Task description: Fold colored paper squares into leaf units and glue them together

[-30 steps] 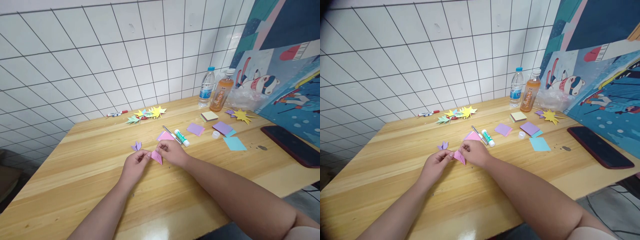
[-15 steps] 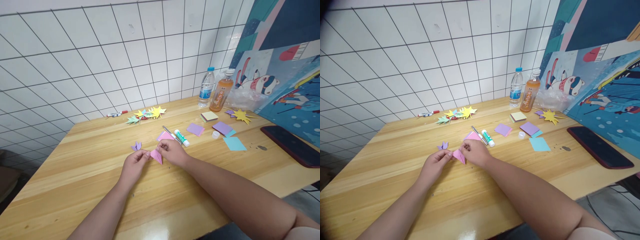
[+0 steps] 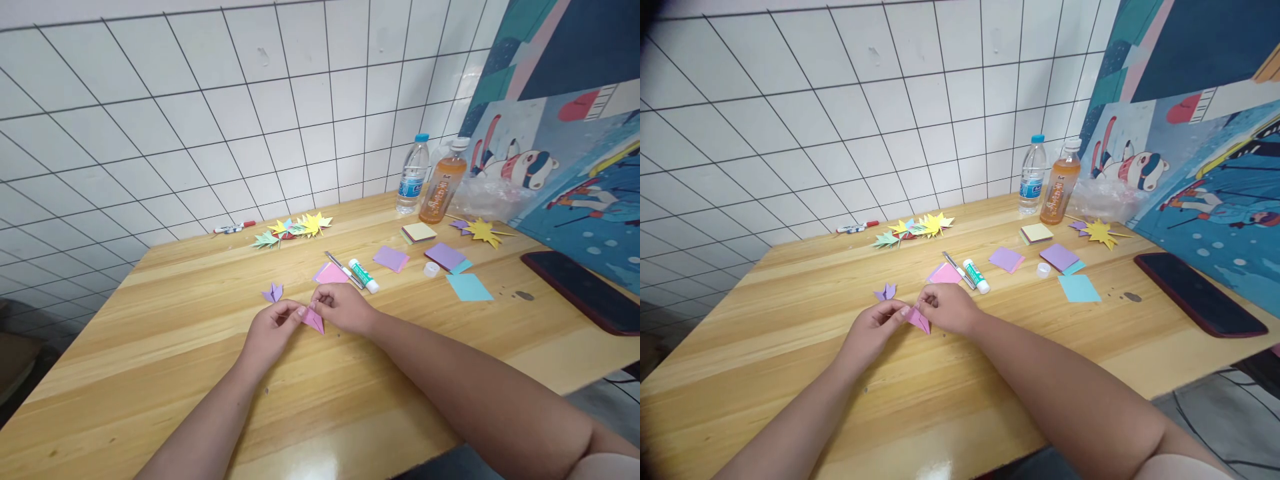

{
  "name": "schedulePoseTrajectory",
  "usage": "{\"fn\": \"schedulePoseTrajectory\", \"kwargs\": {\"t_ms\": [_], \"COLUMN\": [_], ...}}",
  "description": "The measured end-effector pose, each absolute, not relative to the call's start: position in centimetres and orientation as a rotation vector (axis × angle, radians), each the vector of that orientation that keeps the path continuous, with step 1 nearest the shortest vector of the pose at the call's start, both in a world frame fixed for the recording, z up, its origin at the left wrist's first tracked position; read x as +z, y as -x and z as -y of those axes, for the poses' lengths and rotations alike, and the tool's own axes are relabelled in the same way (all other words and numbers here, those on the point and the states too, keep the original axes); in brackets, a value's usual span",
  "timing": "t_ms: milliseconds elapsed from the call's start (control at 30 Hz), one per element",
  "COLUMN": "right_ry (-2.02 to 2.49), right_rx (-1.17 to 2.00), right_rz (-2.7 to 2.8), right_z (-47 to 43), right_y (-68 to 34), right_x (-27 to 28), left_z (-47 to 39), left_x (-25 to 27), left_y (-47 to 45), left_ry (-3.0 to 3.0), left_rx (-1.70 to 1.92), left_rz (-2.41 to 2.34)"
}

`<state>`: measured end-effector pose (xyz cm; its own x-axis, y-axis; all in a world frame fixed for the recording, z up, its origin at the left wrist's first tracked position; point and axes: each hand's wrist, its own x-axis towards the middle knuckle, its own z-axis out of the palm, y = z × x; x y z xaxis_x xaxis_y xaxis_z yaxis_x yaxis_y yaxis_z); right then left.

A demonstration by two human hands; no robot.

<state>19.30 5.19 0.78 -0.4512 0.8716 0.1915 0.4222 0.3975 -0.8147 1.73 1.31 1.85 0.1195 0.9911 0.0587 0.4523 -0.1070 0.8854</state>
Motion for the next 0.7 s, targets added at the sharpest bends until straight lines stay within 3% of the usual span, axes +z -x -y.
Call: {"fn": "schedulePoseTrajectory", "kwargs": {"t_ms": [700], "right_ry": [1.098], "right_rx": [0.885], "right_rz": [2.14], "right_z": [-5.14], "right_y": [-19.36], "right_x": [0.71], "left_z": [-1.27], "left_x": [1.4], "left_y": [-1.8], "left_ry": [-1.729], "left_rx": [0.861], "left_rz": [-1.473]}}
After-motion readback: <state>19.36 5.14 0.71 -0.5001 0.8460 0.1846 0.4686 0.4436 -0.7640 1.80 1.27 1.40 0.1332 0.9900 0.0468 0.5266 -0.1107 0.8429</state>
